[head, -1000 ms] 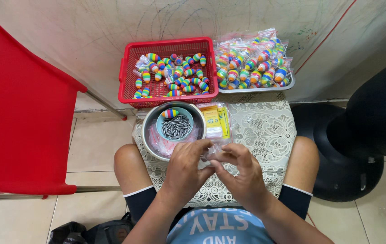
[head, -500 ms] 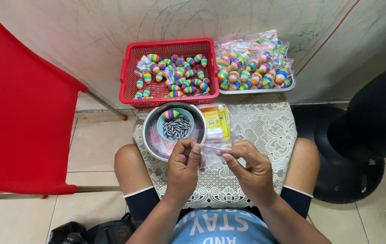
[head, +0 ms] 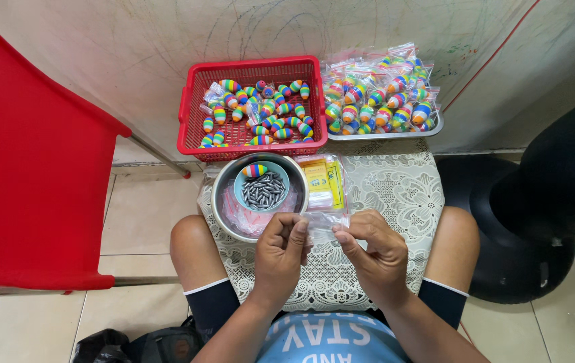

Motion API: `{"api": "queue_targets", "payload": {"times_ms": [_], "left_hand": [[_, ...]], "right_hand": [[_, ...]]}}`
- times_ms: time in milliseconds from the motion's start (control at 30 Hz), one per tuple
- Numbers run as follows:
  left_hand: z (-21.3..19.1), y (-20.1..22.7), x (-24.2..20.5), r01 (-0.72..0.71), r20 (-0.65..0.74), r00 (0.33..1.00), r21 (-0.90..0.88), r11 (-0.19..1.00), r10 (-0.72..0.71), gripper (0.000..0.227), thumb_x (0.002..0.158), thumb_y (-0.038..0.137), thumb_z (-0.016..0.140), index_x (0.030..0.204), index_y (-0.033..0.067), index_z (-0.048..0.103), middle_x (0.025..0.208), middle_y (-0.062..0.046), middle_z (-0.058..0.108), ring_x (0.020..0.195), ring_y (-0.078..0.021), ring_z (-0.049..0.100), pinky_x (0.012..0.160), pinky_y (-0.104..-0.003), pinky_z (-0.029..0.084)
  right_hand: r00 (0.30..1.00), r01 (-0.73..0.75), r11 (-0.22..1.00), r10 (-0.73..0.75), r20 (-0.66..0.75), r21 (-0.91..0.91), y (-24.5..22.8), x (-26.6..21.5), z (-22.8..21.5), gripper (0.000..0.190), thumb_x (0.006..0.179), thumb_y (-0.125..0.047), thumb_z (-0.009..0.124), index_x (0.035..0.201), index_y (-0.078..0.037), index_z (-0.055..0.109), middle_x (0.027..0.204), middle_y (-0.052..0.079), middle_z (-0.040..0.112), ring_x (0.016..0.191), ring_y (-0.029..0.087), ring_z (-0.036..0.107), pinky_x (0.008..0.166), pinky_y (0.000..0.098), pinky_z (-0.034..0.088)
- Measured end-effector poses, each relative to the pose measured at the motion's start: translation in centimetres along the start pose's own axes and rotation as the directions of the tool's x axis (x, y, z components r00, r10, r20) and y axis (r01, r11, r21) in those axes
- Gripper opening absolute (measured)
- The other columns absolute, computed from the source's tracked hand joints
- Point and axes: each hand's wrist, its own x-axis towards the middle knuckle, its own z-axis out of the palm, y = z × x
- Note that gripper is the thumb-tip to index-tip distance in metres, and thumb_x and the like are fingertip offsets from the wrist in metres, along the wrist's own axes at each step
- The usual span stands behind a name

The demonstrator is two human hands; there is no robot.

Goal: The person picks up small rainbow-colored objects from a red basket and places them one at a time into small plastic bags, then places the filled bags onto a metal tray.

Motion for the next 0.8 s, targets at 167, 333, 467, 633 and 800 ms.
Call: {"api": "queue_targets", "payload": {"times_ms": [167,333,467,633,800], "left_hand": [[-0.4,-0.4,0.3,-0.004,-0.047,0.999,-0.025,1.000,0.003,0.018,0.104,0.023,0.058,0.096,0.0073,0.061,0.062,-0.003,0.058,0.047,-0.0098,0.049,0.041,-0.024,0.041],[-1.3,0.4,0.6,-0.135,-0.107,0.984,0.049,0.990,0.139,0.016,0.106,0.022,0.054,0.099,0.0083,0.058,0.065,-0.003,0.058,0.055,-0.0107,0.052,0.052,-0.026,0.046],[-1.8,2.7,0.9,-0.552,0.245,0.810,0.623,0.554,0.532,0.052,0.096,0.040,0.068,0.131,0.0075,0.049,0.125,-0.011,0.063,0.119,-0.0267,0.062,0.104,-0.044,0.047],[-0.8,2.9,1.1,-0.657,0.513,0.708,0.731,0.186,0.486,0.059,0.098,0.039,0.074,0.141,0.0055,0.050,0.135,-0.014,0.062,0.132,-0.0301,0.057,0.113,-0.050,0.038],[-0.9,1.9,1.0,-0.674,0.496,0.714,0.677,0.295,0.495,0.037,0.103,0.029,0.064,0.130,0.0051,0.057,0.118,-0.013,0.069,0.103,-0.0311,0.065,0.092,-0.045,0.047]], "right_hand": [[0.997,-0.020,0.999,0.022,-0.078,0.028,0.8,-0.4,-0.5,0.006,0.096,-0.010,0.068,0.098,-0.006,0.073,0.089,0.006,0.071,0.085,0.020,0.066,0.082,0.0322,0.055],[0.995,-0.067,0.996,0.071,-0.077,0.051,1.0,-0.2,-0.7,0.009,0.097,-0.009,0.068,0.102,-0.006,0.074,0.096,0.007,0.074,0.090,0.020,0.069,0.083,0.0297,0.055],[0.996,-0.090,0.995,0.091,-0.015,0.033,1.2,-0.1,-0.3,0.011,0.096,-0.013,0.069,0.104,-0.007,0.074,0.098,0.007,0.074,0.093,0.021,0.069,0.087,0.0312,0.056],[0.994,-0.083,0.995,0.079,0.082,0.050,0.2,-0.2,0.9,0.010,0.093,-0.013,0.071,0.102,-0.009,0.075,0.101,0.006,0.078,0.095,0.021,0.072,0.092,0.0345,0.054],[0.983,-0.136,0.990,0.132,0.124,0.025,-0.2,-0.3,1.3,0.008,0.092,-0.009,0.073,0.099,-0.007,0.073,0.093,0.006,0.075,0.090,0.019,0.071,0.090,0.0330,0.055]]}}
